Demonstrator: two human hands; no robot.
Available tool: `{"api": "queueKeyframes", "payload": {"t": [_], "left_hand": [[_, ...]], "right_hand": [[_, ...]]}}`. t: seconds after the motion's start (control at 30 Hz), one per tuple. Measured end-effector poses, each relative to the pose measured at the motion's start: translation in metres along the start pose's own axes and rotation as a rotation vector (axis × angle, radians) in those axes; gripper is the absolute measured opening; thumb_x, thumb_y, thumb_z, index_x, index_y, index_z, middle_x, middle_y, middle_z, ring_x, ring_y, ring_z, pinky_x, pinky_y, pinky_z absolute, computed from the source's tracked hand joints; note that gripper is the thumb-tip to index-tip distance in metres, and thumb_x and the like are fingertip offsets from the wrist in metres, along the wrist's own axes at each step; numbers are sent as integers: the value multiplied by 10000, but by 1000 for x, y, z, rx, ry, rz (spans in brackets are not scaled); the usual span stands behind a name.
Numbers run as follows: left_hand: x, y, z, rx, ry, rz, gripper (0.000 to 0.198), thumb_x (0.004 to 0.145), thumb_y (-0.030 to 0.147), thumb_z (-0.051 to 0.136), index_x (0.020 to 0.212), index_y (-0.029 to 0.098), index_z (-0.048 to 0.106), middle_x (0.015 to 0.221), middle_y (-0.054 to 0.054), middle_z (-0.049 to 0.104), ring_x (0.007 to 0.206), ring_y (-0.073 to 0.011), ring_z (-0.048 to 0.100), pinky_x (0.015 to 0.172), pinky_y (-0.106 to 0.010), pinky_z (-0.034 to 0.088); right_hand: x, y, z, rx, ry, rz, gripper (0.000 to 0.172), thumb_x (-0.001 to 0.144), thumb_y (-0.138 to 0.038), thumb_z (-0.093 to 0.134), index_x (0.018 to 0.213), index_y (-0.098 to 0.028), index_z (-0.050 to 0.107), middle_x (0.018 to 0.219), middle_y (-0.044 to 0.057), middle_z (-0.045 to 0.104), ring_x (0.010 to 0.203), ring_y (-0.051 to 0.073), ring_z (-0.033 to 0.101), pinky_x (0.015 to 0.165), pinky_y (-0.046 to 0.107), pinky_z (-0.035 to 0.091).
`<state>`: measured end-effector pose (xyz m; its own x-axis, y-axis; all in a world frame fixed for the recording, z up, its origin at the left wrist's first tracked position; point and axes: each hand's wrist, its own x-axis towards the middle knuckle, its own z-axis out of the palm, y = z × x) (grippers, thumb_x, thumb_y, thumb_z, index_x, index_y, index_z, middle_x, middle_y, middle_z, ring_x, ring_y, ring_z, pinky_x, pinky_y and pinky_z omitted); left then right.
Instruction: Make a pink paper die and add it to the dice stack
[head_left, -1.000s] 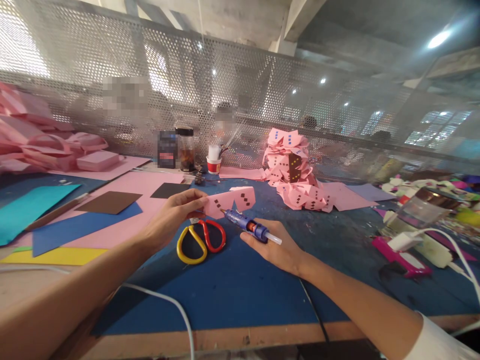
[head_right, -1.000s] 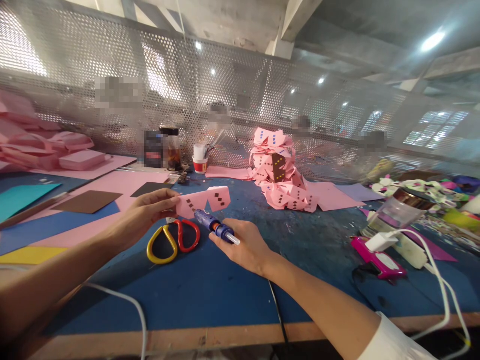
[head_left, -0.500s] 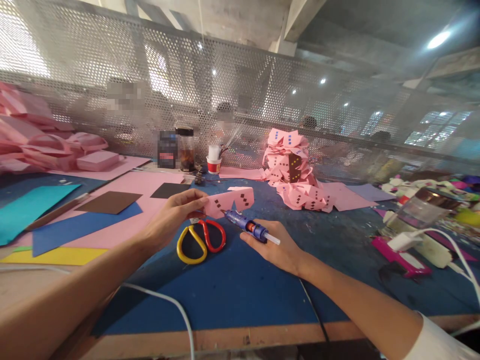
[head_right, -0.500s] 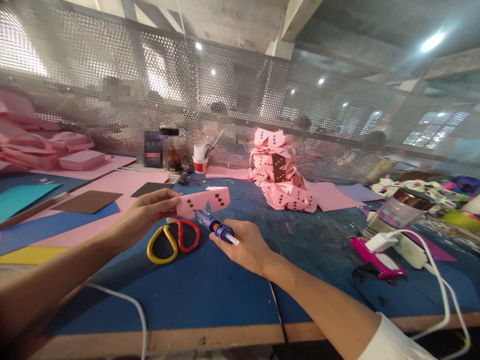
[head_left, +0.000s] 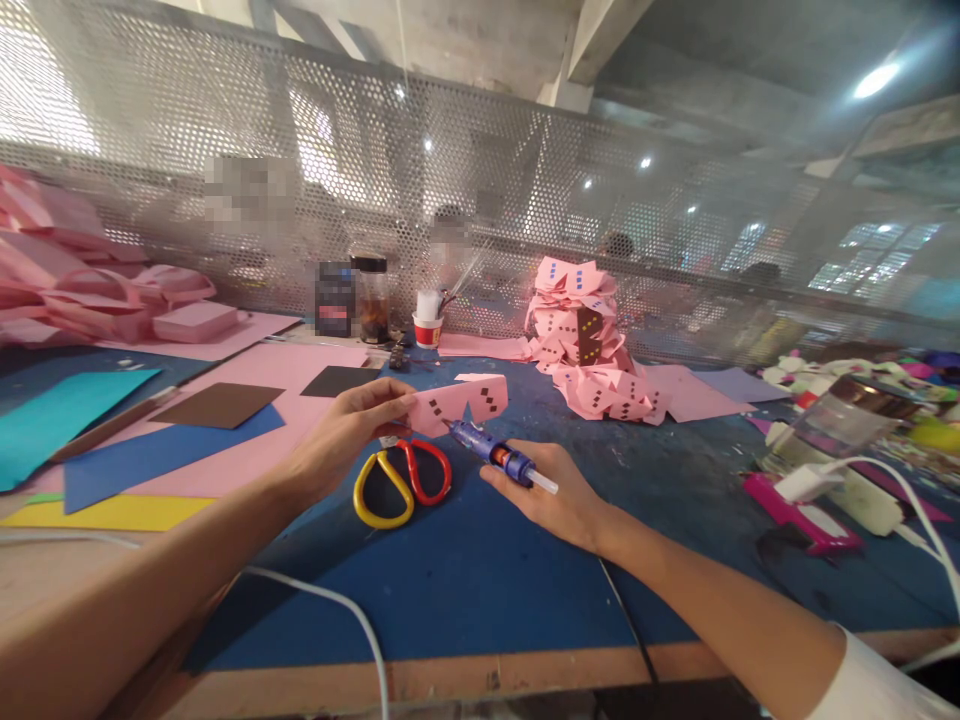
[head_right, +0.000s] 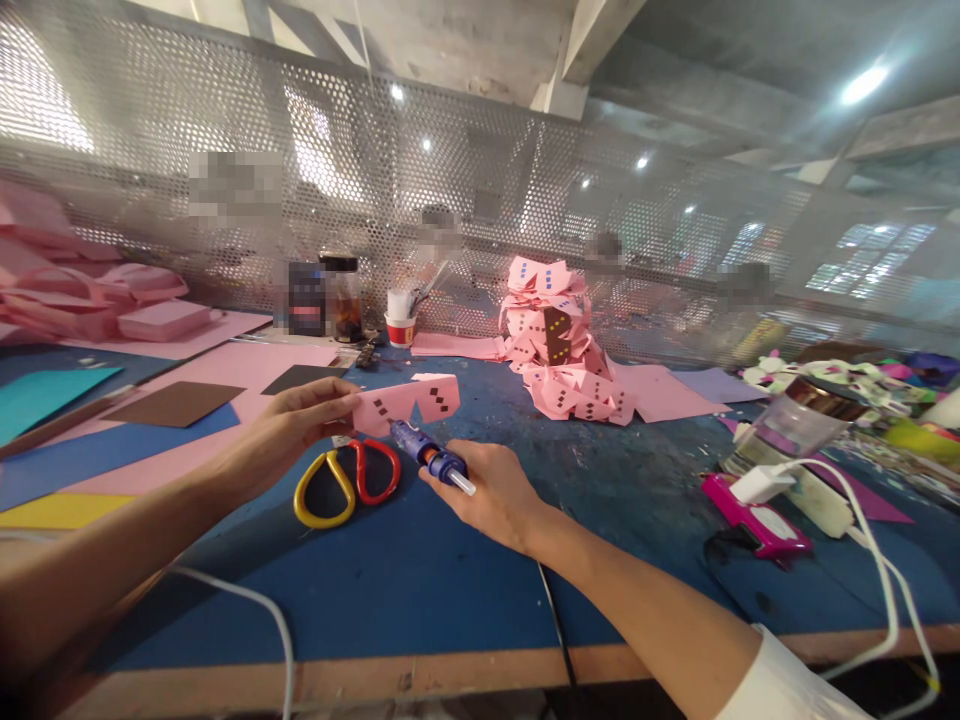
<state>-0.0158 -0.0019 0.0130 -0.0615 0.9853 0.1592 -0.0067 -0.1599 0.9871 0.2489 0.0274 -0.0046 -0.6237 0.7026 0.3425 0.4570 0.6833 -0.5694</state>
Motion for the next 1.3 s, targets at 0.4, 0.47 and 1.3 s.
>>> {"api": "queueKeyframes", "payload": {"t": [0.4, 0.47, 1.3], "left_hand": [[3, -3, -3, 28, 37, 11, 235, 837, 415, 721, 832, 183, 681, 810, -4, 644, 778, -145, 599, 757, -271, 492], [4, -4, -4, 32, 44, 11, 241, 836, 418, 720, 835, 181, 679, 811, -7, 645, 777, -148, 603, 759, -274, 493], [15, -4, -22, -36, 259, -22, 297, 750, 400, 801, 873, 160, 677, 870, 1, 676, 839, -140, 600, 793, -236, 507]], "right_hand": [[-3, -14, -10, 270, -21, 114, 334, 930, -488, 590, 774, -193, 580, 643, -33, 534, 574, 101, 479, 549, 227, 377], [-5, -13, -9, 294, 0, 141, 348, 922, -516, 595, 794, -193, 605, 641, -31, 552, 569, 104, 505, 553, 228, 399], [63, 76, -43, 464, 221, 374, 326, 880, -435, 647, 753, -135, 661, 583, -14, 592, 458, 71, 530, 469, 190, 423]]}}
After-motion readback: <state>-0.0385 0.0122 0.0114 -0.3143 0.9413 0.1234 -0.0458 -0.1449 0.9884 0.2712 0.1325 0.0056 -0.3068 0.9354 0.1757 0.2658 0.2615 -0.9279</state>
